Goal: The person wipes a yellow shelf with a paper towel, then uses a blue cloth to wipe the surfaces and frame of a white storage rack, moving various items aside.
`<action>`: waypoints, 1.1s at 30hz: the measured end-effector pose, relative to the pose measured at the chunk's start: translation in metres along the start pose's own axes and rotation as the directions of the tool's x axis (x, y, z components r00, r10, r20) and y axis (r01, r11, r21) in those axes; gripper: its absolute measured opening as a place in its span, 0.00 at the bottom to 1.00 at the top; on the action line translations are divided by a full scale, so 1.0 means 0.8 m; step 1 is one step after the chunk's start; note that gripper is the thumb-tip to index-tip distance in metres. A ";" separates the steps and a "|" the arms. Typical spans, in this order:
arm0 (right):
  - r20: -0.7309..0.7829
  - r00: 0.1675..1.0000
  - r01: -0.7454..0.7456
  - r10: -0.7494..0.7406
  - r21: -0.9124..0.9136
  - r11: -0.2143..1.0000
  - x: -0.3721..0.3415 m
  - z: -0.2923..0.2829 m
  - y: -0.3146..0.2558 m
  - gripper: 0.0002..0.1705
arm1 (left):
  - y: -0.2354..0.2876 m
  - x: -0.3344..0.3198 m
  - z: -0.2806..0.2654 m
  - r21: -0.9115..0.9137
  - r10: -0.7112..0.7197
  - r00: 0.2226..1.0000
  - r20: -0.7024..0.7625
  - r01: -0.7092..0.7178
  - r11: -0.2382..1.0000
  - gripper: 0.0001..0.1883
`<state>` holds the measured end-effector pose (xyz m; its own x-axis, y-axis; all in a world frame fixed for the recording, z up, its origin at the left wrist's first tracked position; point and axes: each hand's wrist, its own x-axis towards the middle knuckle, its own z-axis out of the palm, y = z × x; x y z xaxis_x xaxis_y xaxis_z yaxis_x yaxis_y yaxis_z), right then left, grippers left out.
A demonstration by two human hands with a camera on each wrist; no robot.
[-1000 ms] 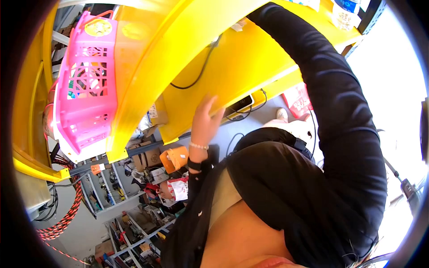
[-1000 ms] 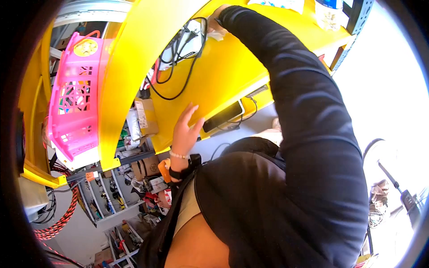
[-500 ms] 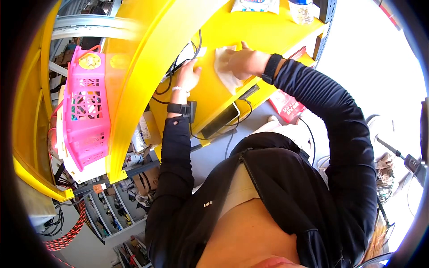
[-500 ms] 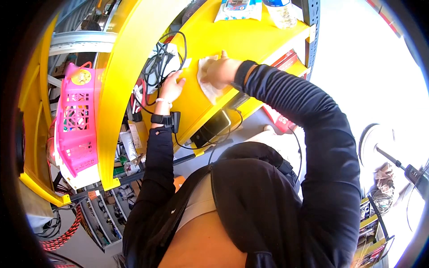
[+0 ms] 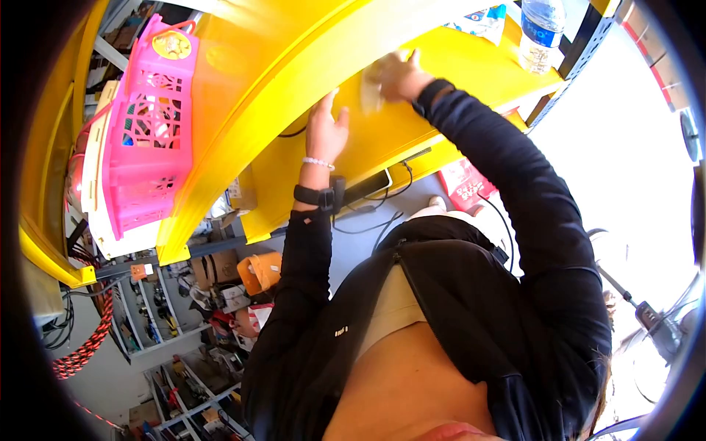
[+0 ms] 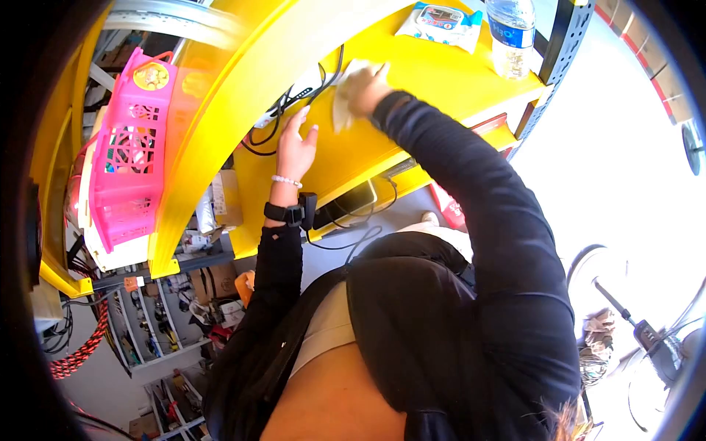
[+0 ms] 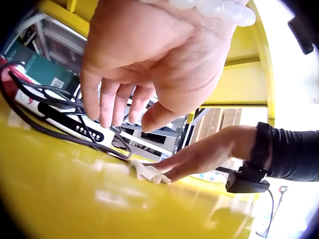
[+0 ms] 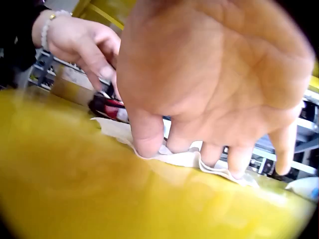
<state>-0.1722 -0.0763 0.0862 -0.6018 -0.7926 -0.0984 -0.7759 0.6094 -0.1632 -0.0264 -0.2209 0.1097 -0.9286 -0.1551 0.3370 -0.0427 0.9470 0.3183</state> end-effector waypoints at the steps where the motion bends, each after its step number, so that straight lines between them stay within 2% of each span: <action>1: -0.173 0.978 0.109 -0.114 -0.035 0.993 -0.013 0.041 -0.013 0.30 | 0.012 -0.015 0.002 0.013 0.003 1.000 0.016 -0.003 1.000 0.27; 2: -0.200 0.952 0.252 -0.233 0.074 0.965 -0.044 0.042 -0.022 0.28 | 0.024 -0.031 0.007 -0.036 -0.008 0.999 0.047 0.009 0.999 0.29; 3: -0.138 0.942 0.327 -0.307 0.158 0.932 -0.077 0.027 -0.030 0.27 | 0.036 -0.046 0.013 -0.083 -0.016 0.997 0.078 0.022 0.996 0.31; 5: -0.130 0.940 0.334 -0.314 0.186 0.924 -0.121 0.024 -0.032 0.25 | 0.062 -0.073 0.026 -0.223 -0.161 0.925 0.345 0.247 0.943 0.32; 6: -0.145 0.944 0.323 -0.297 0.207 0.923 -0.135 0.025 -0.024 0.24 | 0.083 -0.089 0.036 0.090 -0.154 0.947 0.282 0.134 0.987 0.32; 9: -0.184 0.955 0.273 -0.231 0.256 0.927 -0.178 0.027 0.006 0.23 | 0.127 -0.099 0.058 0.168 -0.134 0.949 0.285 0.088 0.982 0.33; 11: -0.178 0.971 0.193 -0.159 0.195 0.962 -0.194 0.037 0.029 0.27 | 0.156 -0.077 0.070 0.147 -0.090 0.950 0.298 0.048 0.988 0.34; 13: -0.313 0.949 0.072 -0.024 0.142 0.987 -0.205 0.052 0.054 0.28 | 0.182 -0.049 0.087 0.085 -0.044 0.953 0.299 0.020 0.996 0.36; 15: -0.282 0.951 -0.087 0.123 0.140 0.986 -0.226 0.044 0.070 0.26 | 0.200 -0.025 0.110 0.085 0.024 0.948 0.318 -0.054 0.995 0.37; 17: -0.271 0.936 -0.192 0.223 0.136 0.972 -0.240 0.050 0.084 0.25 | 0.220 -0.007 0.117 -0.010 0.107 0.943 0.314 -0.109 0.994 0.36; 18: -0.368 0.894 -0.208 0.254 0.161 0.965 -0.246 0.055 0.086 0.23 | 0.228 -0.003 0.120 -0.058 0.151 0.939 0.309 -0.140 0.988 0.37; 21: -0.505 0.793 -0.187 0.341 0.331 0.925 -0.264 0.061 0.091 0.21 | 0.237 -0.009 0.135 -0.082 0.234 0.940 0.249 -0.220 0.972 0.38; 22: -0.630 0.708 -0.137 0.319 0.321 0.937 -0.273 0.061 0.086 0.18 | 0.237 -0.016 0.135 -0.081 0.237 0.942 0.236 -0.224 0.971 0.38; 23: -0.514 0.736 -0.118 0.441 0.544 0.831 -0.284 0.058 0.084 0.18 | 0.236 -0.024 0.133 -0.161 0.233 0.948 0.215 -0.201 0.966 0.38; 24: -0.377 0.760 -0.106 0.530 0.733 0.672 -0.294 0.054 0.085 0.17 | 0.234 -0.029 0.125 -0.241 0.228 0.954 0.195 -0.179 0.954 0.37; 25: -0.226 0.781 -0.097 0.583 0.878 0.469 -0.302 0.050 0.086 0.17 | 0.230 -0.033 0.117 -0.317 0.222 0.959 0.176 -0.158 0.935 0.37; 26: -0.164 0.770 0.064 0.617 0.981 0.181 -0.310 0.046 0.086 0.14 | 0.222 -0.038 0.113 -0.416 0.267 0.958 0.110 -0.200 0.887 0.35; 27: -0.071 0.746 0.116 0.663 0.993 -0.024 -0.313 0.060 0.099 0.15 | 0.212 -0.035 0.113 -0.596 0.293 0.942 0.165 -0.142 0.791 0.35; 29: 0.034 0.768 0.148 0.639 0.962 -0.229 -0.336 0.026 0.091 0.15 | 0.203 -0.028 0.117 -0.857 0.367 0.895 0.253 0.032 0.514 0.35; 30: 0.035 0.778 0.149 0.628 0.960 -0.238 -0.343 0.023 0.090 0.14 | 0.227 -0.028 0.095 -0.922 0.312 0.897 0.313 0.208 0.327 0.32; 32: 0.024 0.801 0.158 0.598 0.955 -0.249 -0.352 0.015 0.101 0.11 | 0.253 -0.029 0.091 -0.942 0.301 0.895 0.329 0.289 0.173 0.30; 33: 0.055 0.830 0.133 0.555 0.947 -0.292 -0.358 0.018 0.113 0.13 | 0.266 -0.025 0.095 -0.941 0.295 0.894 0.338 0.324 0.097 0.30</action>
<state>-0.0673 0.2055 0.0853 -0.9198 -0.3204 -0.2264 0.3263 -0.3042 -0.8950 -0.0449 0.0047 0.1032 -0.9671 0.2359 0.0952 0.0414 -0.2234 0.9739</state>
